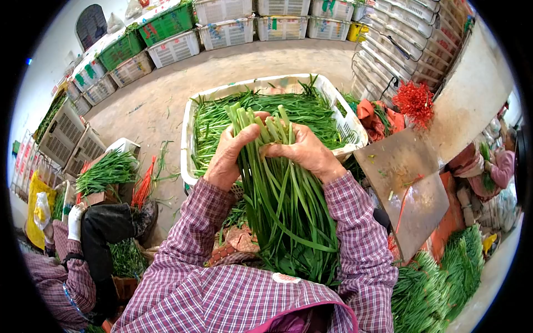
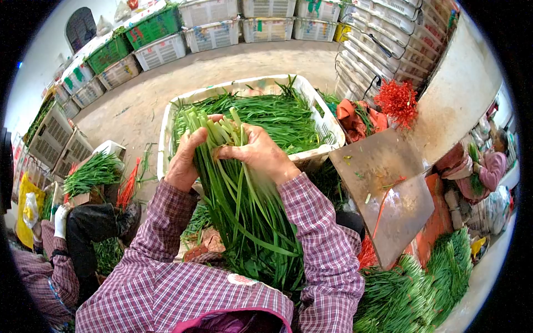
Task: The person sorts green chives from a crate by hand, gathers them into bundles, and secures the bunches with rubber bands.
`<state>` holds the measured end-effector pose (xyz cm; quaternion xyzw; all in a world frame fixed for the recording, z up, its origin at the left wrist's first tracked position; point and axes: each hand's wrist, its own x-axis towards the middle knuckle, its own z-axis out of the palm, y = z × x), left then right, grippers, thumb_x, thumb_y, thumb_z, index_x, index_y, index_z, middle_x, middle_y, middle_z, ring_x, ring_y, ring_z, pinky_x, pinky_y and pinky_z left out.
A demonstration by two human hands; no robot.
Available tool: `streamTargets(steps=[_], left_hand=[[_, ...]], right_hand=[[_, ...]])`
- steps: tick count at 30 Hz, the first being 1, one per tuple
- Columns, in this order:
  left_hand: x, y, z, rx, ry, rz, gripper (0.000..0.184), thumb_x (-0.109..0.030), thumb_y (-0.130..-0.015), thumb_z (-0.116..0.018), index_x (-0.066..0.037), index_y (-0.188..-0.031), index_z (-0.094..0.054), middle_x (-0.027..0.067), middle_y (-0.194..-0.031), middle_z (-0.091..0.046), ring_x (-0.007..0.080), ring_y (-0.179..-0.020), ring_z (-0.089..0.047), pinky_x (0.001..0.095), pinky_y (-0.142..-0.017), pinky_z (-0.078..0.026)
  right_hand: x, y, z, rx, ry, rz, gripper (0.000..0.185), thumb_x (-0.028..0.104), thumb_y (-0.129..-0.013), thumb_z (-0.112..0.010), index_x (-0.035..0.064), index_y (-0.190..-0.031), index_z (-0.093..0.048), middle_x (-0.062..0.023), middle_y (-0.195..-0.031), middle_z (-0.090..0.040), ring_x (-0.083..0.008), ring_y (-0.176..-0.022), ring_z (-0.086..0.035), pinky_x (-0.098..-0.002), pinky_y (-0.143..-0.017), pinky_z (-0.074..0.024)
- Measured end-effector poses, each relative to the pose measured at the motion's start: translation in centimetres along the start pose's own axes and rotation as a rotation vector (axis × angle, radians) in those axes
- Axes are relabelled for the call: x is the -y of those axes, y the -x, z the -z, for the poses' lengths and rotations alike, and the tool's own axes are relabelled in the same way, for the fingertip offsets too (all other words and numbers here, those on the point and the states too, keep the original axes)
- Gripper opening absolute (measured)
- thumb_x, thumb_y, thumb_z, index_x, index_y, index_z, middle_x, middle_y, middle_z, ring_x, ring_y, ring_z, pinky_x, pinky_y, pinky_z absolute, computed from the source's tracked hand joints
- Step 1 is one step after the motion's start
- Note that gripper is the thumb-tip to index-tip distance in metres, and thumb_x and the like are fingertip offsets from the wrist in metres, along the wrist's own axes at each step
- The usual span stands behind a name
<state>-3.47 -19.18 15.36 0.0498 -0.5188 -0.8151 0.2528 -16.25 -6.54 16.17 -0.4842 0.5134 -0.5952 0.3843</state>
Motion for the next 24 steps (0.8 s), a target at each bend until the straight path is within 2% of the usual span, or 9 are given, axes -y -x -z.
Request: streamTargets(steps=[2, 5, 9, 14, 17, 20, 21, 23, 24], left_hand=[[-0.8, 0.4, -0.4, -0.067, -0.190, -0.002, 0.042, -0.024, -0.080, -0.071, -0.001, -0.113, -0.058, 0.0082, -0.101, -0.064, 0.0163, -0.085, -0.065, 0.0285, -0.074, -0.055], [-0.2, 0.2, 0.3, -0.073, -0.053, 0.024, 0.038, -0.023, -0.081, -0.069, -0.001, -0.111, -0.059, 0.0085, -0.102, -0.064, 0.0160, -0.084, -0.065, 0.0286, -0.073, -0.056], [0.9, -0.2, 1.6, -0.046, 0.200, 0.029, 0.036, -0.025, -0.084, -0.066, -0.003, -0.111, -0.058, 0.0101, -0.111, -0.062, 0.0177, -0.096, -0.063, 0.0290, -0.078, -0.053], [1.3, -0.3, 1.9, -0.035, 0.153, 0.022, 0.040, -0.027, -0.084, -0.068, -0.004, -0.114, -0.056, 0.0090, -0.114, -0.061, 0.0161, -0.100, -0.060, 0.0293, -0.079, -0.052], [1.3, 0.2, 1.8, -0.027, 0.054, -0.008, 0.043, -0.027, -0.082, -0.070, -0.004, -0.115, -0.055, 0.0088, -0.111, -0.062, 0.0155, -0.097, -0.062, 0.0298, -0.078, -0.053], [0.3, 1.0, -0.6, -0.083, 0.001, -0.068, 0.039, -0.023, -0.080, -0.073, -0.003, -0.111, -0.059, 0.0079, -0.102, -0.065, 0.0150, -0.086, -0.065, 0.0318, -0.074, -0.055], [0.3, 1.0, -1.1, -0.083, 0.001, -0.068, 0.039, -0.023, -0.080, -0.073, -0.003, -0.111, -0.059, 0.0079, -0.102, -0.065, 0.0150, -0.086, -0.065, 0.0318, -0.074, -0.055], [0.1, 1.1, -1.7, -0.164, -0.098, -0.035, 0.038, -0.021, -0.080, -0.073, -0.002, -0.109, -0.059, 0.0079, -0.098, -0.065, 0.0147, -0.086, -0.065, 0.0318, -0.074, -0.055], [0.2, 0.9, -1.5, -0.172, -0.048, -0.012, 0.035, -0.019, -0.080, -0.071, -0.001, -0.108, -0.059, 0.0077, -0.096, -0.066, 0.0146, -0.085, -0.064, 0.0313, -0.074, -0.055]], right_hand=[[0.3, 0.1, -0.7, -0.015, -0.059, 0.012, 0.034, 0.010, -0.084, -0.069, 0.0019, -0.116, -0.061, -0.0043, -0.102, -0.068, -0.0099, -0.090, -0.062, -0.0284, -0.088, -0.0495], [0.3, 0.0, -0.8, -0.073, -0.097, 0.036, 0.031, 0.011, -0.085, -0.069, 0.0023, -0.113, -0.063, -0.0037, -0.102, -0.068, -0.0097, -0.091, -0.062, -0.0273, -0.087, -0.0499], [-0.5, 0.4, 0.2, -0.197, 0.007, 0.024, 0.028, 0.013, -0.086, -0.067, 0.0028, -0.112, -0.064, -0.0026, -0.103, -0.068, -0.0094, -0.092, -0.062, -0.0252, -0.085, -0.0499], [-1.8, 0.3, 0.6, -0.219, -0.085, 0.021, 0.025, 0.014, -0.089, -0.064, 0.0022, -0.111, -0.064, -0.0024, -0.100, -0.067, -0.0090, -0.091, -0.060, -0.0254, -0.084, -0.0492], [-1.6, 0.1, 0.0, -0.236, -0.028, 0.094, 0.028, 0.015, -0.088, -0.065, 0.0017, -0.112, -0.063, -0.0030, -0.099, -0.067, -0.0101, -0.091, -0.060, -0.0259, -0.084, -0.0492], [-0.5, 0.1, -0.7, -0.267, 0.069, 0.110, 0.032, 0.014, -0.085, -0.067, 0.0013, -0.114, -0.062, -0.0048, -0.100, -0.067, -0.0104, -0.090, -0.061, -0.0269, -0.082, -0.0503], [-0.3, 0.2, -1.0, -0.302, 0.143, 0.109, 0.033, 0.013, -0.085, -0.067, 0.0013, -0.115, -0.061, -0.0052, -0.100, -0.067, -0.0103, -0.090, -0.061, -0.0270, -0.082, -0.0506], [-0.5, 0.3, -1.3, -0.300, 0.113, 0.158, 0.036, 0.011, -0.083, -0.067, 0.0009, -0.116, -0.060, -0.0052, -0.100, -0.067, -0.0103, -0.088, -0.061, -0.0270, -0.080, -0.0511], [-0.6, 0.2, -1.2, -0.307, 0.114, 0.152, 0.035, 0.012, -0.083, -0.067, 0.0007, -0.115, -0.060, -0.0049, -0.100, -0.066, -0.0103, -0.088, -0.061, -0.0269, -0.080, -0.0507]])
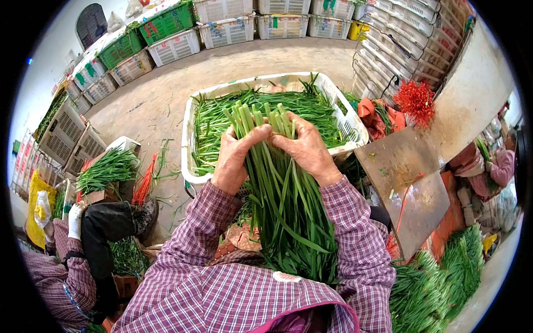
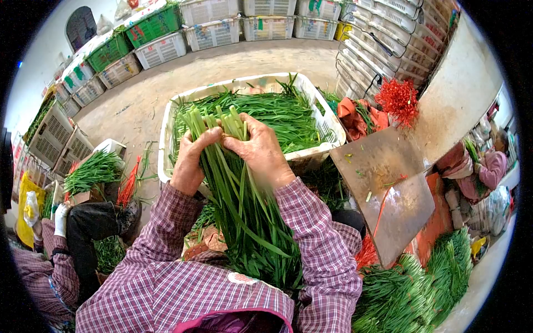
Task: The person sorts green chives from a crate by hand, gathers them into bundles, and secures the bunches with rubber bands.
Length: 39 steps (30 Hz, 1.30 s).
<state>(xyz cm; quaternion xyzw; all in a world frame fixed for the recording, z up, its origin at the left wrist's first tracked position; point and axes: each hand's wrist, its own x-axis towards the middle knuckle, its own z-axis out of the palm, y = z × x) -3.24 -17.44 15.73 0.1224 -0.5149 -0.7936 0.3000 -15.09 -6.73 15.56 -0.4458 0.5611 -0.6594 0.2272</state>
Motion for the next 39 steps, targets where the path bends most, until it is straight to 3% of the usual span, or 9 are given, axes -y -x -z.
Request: streamTargets(steps=[12, 17, 19, 27, 32, 33, 34, 35, 39], left_hand=[[0.6, -0.9, 0.9, -0.010, 0.145, -0.010, 0.022, -0.015, -0.082, -0.068, -0.002, -0.099, -0.061, 0.0089, -0.099, -0.067, 0.0150, -0.081, -0.066, 0.0287, -0.072, -0.057], [-1.2, -0.5, 0.5, 0.116, 0.076, -0.022, 0.031, -0.024, -0.088, -0.063, 0.002, -0.105, -0.064, 0.0113, -0.101, -0.067, 0.0177, -0.086, -0.066, 0.0322, -0.077, -0.056], [-1.6, -1.0, 1.1, 0.183, 0.145, -0.077, 0.038, -0.031, -0.092, -0.057, 0.003, -0.108, -0.064, 0.0156, -0.103, -0.067, 0.0222, -0.095, -0.065, 0.0345, -0.082, -0.055], [-0.2, -1.8, 3.2, 0.294, 0.355, -0.024, 0.022, -0.030, -0.095, -0.055, -0.009, -0.089, -0.054, 0.0028, -0.081, -0.059, 0.0285, -0.099, -0.064, 0.0396, -0.086, -0.054], [1.6, -2.5, 5.2, 0.303, 0.436, -0.083, 0.019, -0.028, -0.095, -0.056, -0.012, -0.087, -0.051, -0.0001, -0.072, -0.051, 0.0195, -0.077, -0.061, 0.0470, -0.091, -0.050], [1.9, -2.8, 6.3, 0.304, 0.464, -0.075, 0.020, -0.029, -0.095, -0.056, -0.012, -0.086, -0.051, -0.0002, -0.070, -0.050, 0.0181, -0.073, -0.059, 0.0461, -0.089, -0.051], [2.3, -3.0, 7.5, 0.294, 0.488, -0.063, 0.021, -0.030, -0.094, -0.057, -0.012, -0.085, -0.052, -0.0003, -0.069, -0.050, 0.0175, -0.071, -0.059, 0.0447, -0.086, -0.052], [2.7, -3.1, 8.6, 0.281, 0.512, -0.050, 0.022, -0.031, -0.094, -0.057, -0.012, -0.085, -0.052, -0.0004, -0.068, -0.049, 0.0169, -0.069, -0.059, 0.0432, -0.083, -0.053], [4.0, -3.6, 13.3, 0.193, 0.806, 0.063, 0.022, -0.027, -0.095, -0.057, -0.009, -0.083, -0.054, -0.0009, -0.063, -0.043, 0.0126, -0.057, -0.047, 0.0339, -0.065, -0.053]], right_hand=[[1.3, -0.1, -0.1, -0.070, 0.070, 0.020, 0.030, 0.018, -0.085, -0.069, 0.0009, -0.108, -0.059, -0.0039, -0.094, -0.066, -0.0095, -0.084, -0.061, -0.0245, -0.077, -0.0500], [1.7, -1.4, 1.2, -0.014, -0.003, 0.058, 0.021, 0.016, -0.087, -0.067, 0.0027, -0.102, -0.067, -0.0026, -0.089, -0.069, -0.0096, -0.085, -0.062, -0.0248, -0.077, -0.0509], [2.5, -1.6, 2.3, -0.148, 0.105, -0.002, 0.020, 0.015, -0.087, -0.066, 0.0040, -0.104, -0.068, -0.0029, -0.092, -0.070, -0.0091, -0.085, -0.062, -0.0259, -0.078, -0.0510], [2.4, -1.2, 2.6, -0.207, -0.100, 0.140, 0.021, 0.014, -0.089, -0.064, 0.0038, -0.106, -0.067, -0.0016, -0.094, -0.069, -0.0086, -0.087, -0.060, -0.0251, -0.083, -0.0479], [4.2, 0.2, 4.9, -0.435, -0.004, 0.053, 0.017, 0.030, -0.088, -0.066, 0.0129, -0.088, -0.067, -0.0044, -0.099, -0.068, -0.0152, -0.096, -0.060, -0.0385, -0.096, -0.0420], [4.0, 0.3, 6.8, -0.418, -0.067, 0.207, 0.022, 0.035, -0.086, -0.067, 0.0131, -0.090, -0.067, -0.0056, -0.102, -0.068, -0.0149, -0.101, -0.058, -0.0396, -0.100, -0.0388], [5.4, 1.2, 8.3, -0.468, 0.051, 0.220, 0.024, 0.037, -0.088, -0.065, 0.0133, -0.093, -0.066, -0.0063, -0.107, -0.066, -0.0140, -0.103, -0.057, -0.0383, -0.097, -0.0411], [6.0, 1.8, 10.1, -0.485, -0.151, 0.157, 0.028, 0.040, -0.091, -0.060, 0.0126, -0.096, -0.065, -0.0049, -0.113, -0.063, -0.0125, -0.101, -0.056, -0.0335, -0.092, -0.0443], [11.0, 5.8, 16.7, -0.649, -0.022, 0.268, 0.043, 0.039, -0.095, -0.053, 0.0068, -0.123, -0.053, -0.0040, -0.105, -0.057, -0.0118, -0.094, -0.055, -0.0257, -0.084, -0.0480]])
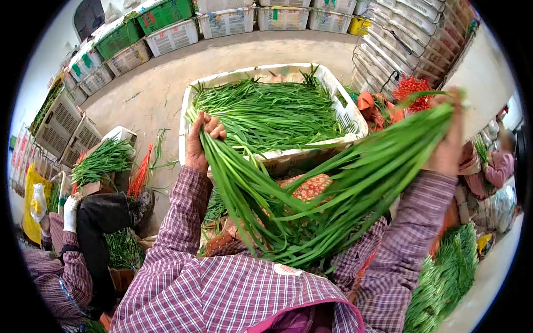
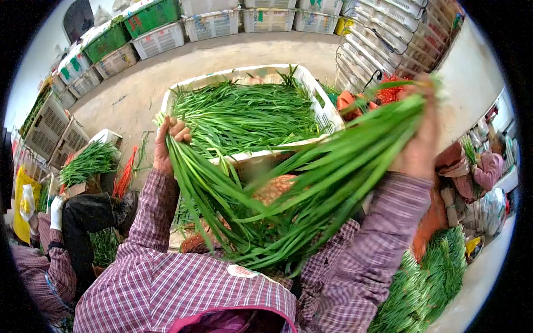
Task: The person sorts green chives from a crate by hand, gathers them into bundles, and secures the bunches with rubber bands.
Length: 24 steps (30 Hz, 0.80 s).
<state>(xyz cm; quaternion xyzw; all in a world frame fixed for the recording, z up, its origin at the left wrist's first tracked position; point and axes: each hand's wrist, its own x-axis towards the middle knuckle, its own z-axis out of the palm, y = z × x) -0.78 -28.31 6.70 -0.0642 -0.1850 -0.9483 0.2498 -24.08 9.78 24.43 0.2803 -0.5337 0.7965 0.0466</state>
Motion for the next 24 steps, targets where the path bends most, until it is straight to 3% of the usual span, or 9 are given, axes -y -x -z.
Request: streamTargets(steps=[1, 4, 7, 10, 14, 15, 18, 22, 24], left_hand=[[-0.3, 0.4, 0.3, -0.015, 0.047, 0.013, 0.022, -0.025, -0.096, -0.056, -0.009, -0.081, -0.055, -0.0010, -0.063, -0.042, 0.0125, -0.056, -0.045, 0.0317, -0.062, -0.051], [-0.7, 1.0, 1.5, 0.076, 0.152, 0.069, 0.019, -0.023, -0.096, -0.055, -0.008, -0.085, -0.050, -0.0014, -0.062, -0.038, 0.0121, -0.055, -0.041, 0.0297, -0.060, -0.045], [-0.4, 1.2, 1.5, 0.195, 0.212, 0.088, 0.016, -0.021, -0.097, -0.054, -0.008, -0.089, -0.047, -0.0013, -0.064, -0.038, 0.0118, -0.056, -0.040, 0.0299, -0.062, -0.043], [-0.4, 1.3, 1.7, 0.246, 0.180, 0.080, 0.014, -0.019, -0.097, -0.054, -0.008, -0.091, -0.046, -0.0015, -0.066, -0.038, 0.0114, -0.058, -0.041, 0.0296, -0.064, -0.043], [-1.1, 2.0, 2.1, 0.195, 0.145, 0.075, 0.012, -0.015, -0.093, -0.057, -0.008, -0.097, -0.048, -0.0025, -0.068, -0.038, 0.0102, -0.059, -0.040, 0.0291, -0.065, -0.043], [-1.3, 2.2, 2.2, 0.186, 0.106, 0.077, 0.013, -0.014, -0.092, -0.059, -0.008, -0.099, -0.049, -0.0027, -0.068, -0.038, 0.0100, -0.060, -0.040, 0.0290, -0.066, -0.044], [-1.4, 2.6, 2.3, 0.107, 0.030, 0.076, 0.009, -0.011, -0.091, -0.057, -0.009, -0.096, -0.050, -0.0029, -0.068, -0.038, 0.0097, -0.059, -0.039, 0.0284, -0.064, -0.044], [-1.7, 2.9, 2.6, -0.109, -0.108, 0.060, 0.010, -0.010, -0.089, -0.059, -0.009, -0.095, -0.051, -0.0013, -0.070, -0.041, 0.0105, -0.058, -0.044, 0.0292, -0.063, -0.048], [-1.6, 2.9, 3.5, -0.217, -0.165, 0.073, 0.015, -0.010, -0.087, -0.063, -0.007, -0.099, -0.054, 0.0035, -0.080, -0.052, 0.0128, -0.059, -0.051, 0.0321, -0.062, -0.052]], right_hand=[[1.6, -0.3, 1.4, -0.054, 0.072, 0.055, 0.043, 0.037, -0.096, -0.052, 0.0056, -0.124, -0.052, -0.0048, -0.102, -0.057, -0.0118, -0.093, -0.055, -0.0257, -0.084, -0.0480], [4.7, -2.7, 4.7, 0.019, -0.372, -0.012, 0.029, 0.022, -0.087, -0.066, 0.0080, -0.111, -0.057, -0.0173, -0.116, -0.059, -0.0239, -0.101, -0.062, -0.0341, -0.066, -0.0605], [3.0, -2.1, 4.2, 0.169, -0.326, -0.244, 0.037, 0.023, -0.085, -0.069, 0.0067, -0.116, -0.057, -0.0122, -0.109, -0.061, -0.0194, -0.086, -0.065, -0.0327, -0.064, -0.0599], [-0.8, 0.8, -3.9, 0.273, 0.320, -0.346, 0.043, 0.031, -0.082, -0.069, 0.0075, -0.117, -0.058, -0.0044, -0.095, -0.061, -0.0118, -0.080, -0.061, -0.0251, -0.062, -0.0535], [-10.5, 3.7, -15.3, 0.790, 0.394, -0.415, 0.035, 0.036, -0.080, -0.070, 0.0058, -0.098, -0.067, -0.0009, -0.081, -0.062, -0.0129, -0.072, -0.059, -0.0303, -0.067, -0.0510], [-14.2, 4.0, -16.9, 0.936, 0.467, -0.383, 0.038, 0.036, -0.079, -0.071, 0.0061, -0.102, -0.067, 0.0002, -0.086, -0.065, -0.0105, -0.075, -0.060, -0.0286, -0.068, -0.0506], [-20.0, 6.9, -22.3, 0.996, 1.096, -0.242, 0.037, 0.038, -0.074, -0.074, 0.0110, -0.098, -0.070, -0.0162, -0.090, -0.069, -0.0289, -0.080, -0.067, -0.0391, -0.075, -0.0513], [-24.2, 9.2, -23.4, 1.041, 1.194, -0.178, 0.043, 0.041, -0.071, -0.075, 0.0070, -0.097, -0.069, -0.0188, -0.093, -0.068, -0.0339, -0.086, -0.066, -0.0429, -0.077, -0.0514], [-25.7, 9.6, -23.6, 1.064, 1.217, -0.185, 0.044, 0.041, -0.070, -0.075, 0.0059, -0.096, -0.069, -0.0198, -0.094, -0.068, -0.0353, -0.088, -0.066, -0.0441, -0.078, -0.0513]])
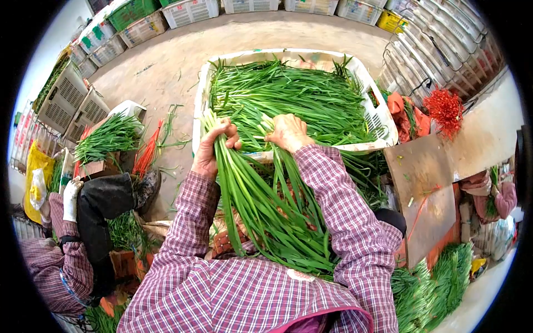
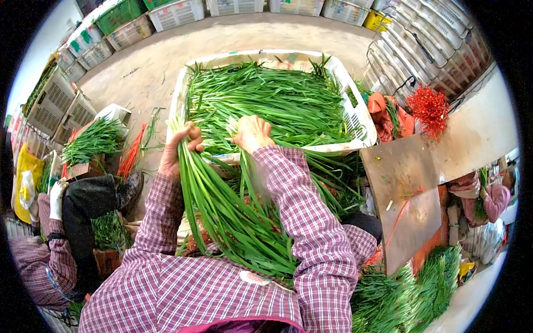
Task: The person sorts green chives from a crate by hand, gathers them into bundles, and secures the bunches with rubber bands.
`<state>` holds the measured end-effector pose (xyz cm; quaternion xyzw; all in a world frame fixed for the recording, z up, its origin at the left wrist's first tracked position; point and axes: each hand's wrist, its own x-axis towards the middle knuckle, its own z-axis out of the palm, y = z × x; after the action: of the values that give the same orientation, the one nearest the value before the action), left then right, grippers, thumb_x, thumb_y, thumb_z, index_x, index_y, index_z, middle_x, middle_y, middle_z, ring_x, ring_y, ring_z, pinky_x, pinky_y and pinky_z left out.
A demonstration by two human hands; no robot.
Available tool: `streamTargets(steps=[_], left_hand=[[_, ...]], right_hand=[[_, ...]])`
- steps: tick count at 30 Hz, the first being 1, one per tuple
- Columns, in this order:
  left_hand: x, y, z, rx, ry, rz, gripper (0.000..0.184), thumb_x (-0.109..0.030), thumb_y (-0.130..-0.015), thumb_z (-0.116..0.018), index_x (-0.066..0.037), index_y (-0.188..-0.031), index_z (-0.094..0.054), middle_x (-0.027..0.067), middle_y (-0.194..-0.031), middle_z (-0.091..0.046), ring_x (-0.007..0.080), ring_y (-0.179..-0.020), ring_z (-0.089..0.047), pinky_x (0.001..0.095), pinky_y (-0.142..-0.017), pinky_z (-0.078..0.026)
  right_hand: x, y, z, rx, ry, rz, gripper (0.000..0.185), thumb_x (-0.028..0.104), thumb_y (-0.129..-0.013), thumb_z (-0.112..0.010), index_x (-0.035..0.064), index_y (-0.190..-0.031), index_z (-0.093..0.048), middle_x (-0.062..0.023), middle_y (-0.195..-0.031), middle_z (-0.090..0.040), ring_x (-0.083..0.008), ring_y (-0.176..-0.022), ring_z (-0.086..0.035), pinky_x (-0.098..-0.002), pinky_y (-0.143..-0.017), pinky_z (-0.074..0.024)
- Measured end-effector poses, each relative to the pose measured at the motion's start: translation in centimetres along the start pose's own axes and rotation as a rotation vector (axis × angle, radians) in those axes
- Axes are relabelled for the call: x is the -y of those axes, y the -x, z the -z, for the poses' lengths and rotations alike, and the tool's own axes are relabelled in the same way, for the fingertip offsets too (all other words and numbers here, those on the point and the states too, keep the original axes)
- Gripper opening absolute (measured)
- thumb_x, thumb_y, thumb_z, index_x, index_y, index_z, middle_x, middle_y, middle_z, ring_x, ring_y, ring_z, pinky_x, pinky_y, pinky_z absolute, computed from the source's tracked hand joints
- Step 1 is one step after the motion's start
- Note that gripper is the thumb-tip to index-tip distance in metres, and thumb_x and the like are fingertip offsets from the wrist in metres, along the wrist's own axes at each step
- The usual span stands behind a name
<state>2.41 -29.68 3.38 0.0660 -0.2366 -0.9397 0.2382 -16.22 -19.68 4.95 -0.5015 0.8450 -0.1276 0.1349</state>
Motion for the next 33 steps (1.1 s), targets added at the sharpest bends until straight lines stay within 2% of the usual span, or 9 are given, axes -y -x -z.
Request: streamTargets(steps=[4, 7, 15, 18, 21, 24, 26, 30, 33], left_hand=[[0.4, -1.2, 1.5, -0.205, -0.203, 0.083, 0.033, -0.012, -0.084, -0.067, -0.001, -0.113, -0.055, 0.0117, -0.103, -0.062, 0.0098, -0.060, -0.058, 0.0288, -0.062, -0.055], [0.4, -2.1, 1.2, -0.174, -0.318, 0.133, 0.049, -0.012, -0.082, -0.069, 0.001, -0.126, -0.050, 0.0158, -0.116, -0.062, 0.0091, -0.061, -0.060, 0.0255, -0.060, -0.054], [-1.7, -1.9, -8.6, 0.021, -0.709, -0.025, 0.039, -0.019, -0.079, -0.075, 0.000, -0.110, -0.060, 0.0025, -0.082, -0.062, 0.0104, -0.059, -0.059, 0.0235, -0.054, -0.052], [-3.6, -1.6, -11.2, 0.048, -0.797, -0.066, 0.032, -0.017, -0.076, -0.078, -0.003, -0.100, -0.062, 0.0024, -0.076, -0.062, 0.0108, -0.058, -0.059, 0.0236, -0.053, -0.051], [-6.4, -0.7, -14.8, 0.112, -0.900, -0.114, 0.032, -0.019, -0.074, -0.078, -0.003, -0.098, -0.064, 0.0017, -0.075, -0.061, 0.0097, -0.057, -0.057, 0.0232, -0.053, -0.050], [-9.8, 0.6, -18.0, 0.141, -1.177, -0.242, 0.037, -0.027, -0.074, -0.077, 0.000, -0.096, -0.065, 0.0029, -0.079, -0.062, 0.0086, -0.056, -0.054, 0.0233, -0.055, -0.052], [-12.5, 1.0, -18.2, 0.013, -1.226, -0.453, 0.037, -0.029, -0.074, -0.078, -0.001, -0.093, -0.064, 0.0029, -0.079, -0.061, 0.0088, -0.057, -0.055, 0.0243, -0.054, -0.053], [-18.6, 2.8, -18.8, 0.005, -1.390, -0.685, 0.037, -0.033, -0.081, -0.073, -0.003, -0.101, -0.066, 0.0032, -0.089, -0.065, 0.0072, -0.068, -0.058, 0.0229, -0.061, -0.052], [-19.8, 4.2, -21.0, 0.124, -1.419, -0.782, 0.032, -0.033, -0.086, -0.067, -0.006, -0.103, -0.069, 0.0002, -0.081, -0.063, 0.0044, -0.064, -0.053, 0.0221, -0.057, -0.048]], right_hand=[[-0.7, -0.4, -0.2, -0.022, -0.047, -0.009, 0.038, 0.035, -0.069, -0.072, 0.0057, -0.093, -0.070, -0.0187, -0.089, -0.068, -0.0336, -0.084, -0.066, -0.0437, -0.076, -0.0516], [-0.5, 0.2, 2.4, -0.024, -0.311, 0.035, 0.033, 0.036, -0.067, -0.070, 0.0123, -0.090, -0.072, -0.0152, -0.082, -0.069, -0.0311, -0.079, -0.067, -0.0414, -0.073, -0.0519], [2.7, 3.1, 10.4, -0.282, -0.475, 0.377, 0.028, 0.034, -0.073, -0.069, 0.0122, -0.091, -0.071, -0.0126, -0.078, -0.068, -0.0257, -0.071, -0.065, -0.0373, -0.066, -0.0496], [3.5, 2.8, 13.2, -0.412, -0.376, 0.478, 0.035, 0.034, -0.074, -0.068, 0.0008, -0.065, -0.064, -0.0138, -0.054, -0.058, -0.0213, -0.051, -0.057, -0.0374, -0.054, -0.0475], [5.9, 4.5, 17.0, -0.447, -0.438, 0.602, 0.033, 0.034, -0.076, -0.069, 0.0038, -0.064, -0.065, -0.0044, -0.049, -0.053, -0.0122, -0.046, -0.051, -0.0344, -0.047, -0.0447], [7.7, 7.1, 20.7, -0.524, -0.528, 0.713, 0.022, 0.029, -0.081, -0.069, 0.0099, -0.090, -0.073, -0.0010, -0.065, -0.065, -0.0083, -0.055, -0.057, -0.0271, -0.048, -0.0466], [7.4, 8.5, 23.5, -0.501, -0.445, 0.535, 0.026, 0.030, -0.081, -0.071, 0.0087, -0.095, -0.072, -0.0029, -0.072, -0.068, -0.0072, -0.060, -0.061, -0.0253, -0.052, -0.0505], [9.3, 12.4, 23.6, -0.500, -0.712, 0.693, 0.034, 0.038, -0.085, -0.068, 0.0078, -0.100, -0.071, -0.0053, -0.082, -0.070, -0.0066, -0.066, -0.064, -0.0248, -0.056, -0.0539], [11.0, 9.8, 20.5, -0.481, -0.571, 0.769, 0.038, 0.038, -0.085, -0.068, 0.0071, -0.106, -0.069, -0.0066, -0.086, -0.070, -0.0076, -0.067, -0.064, -0.0251, -0.058, -0.0559]])
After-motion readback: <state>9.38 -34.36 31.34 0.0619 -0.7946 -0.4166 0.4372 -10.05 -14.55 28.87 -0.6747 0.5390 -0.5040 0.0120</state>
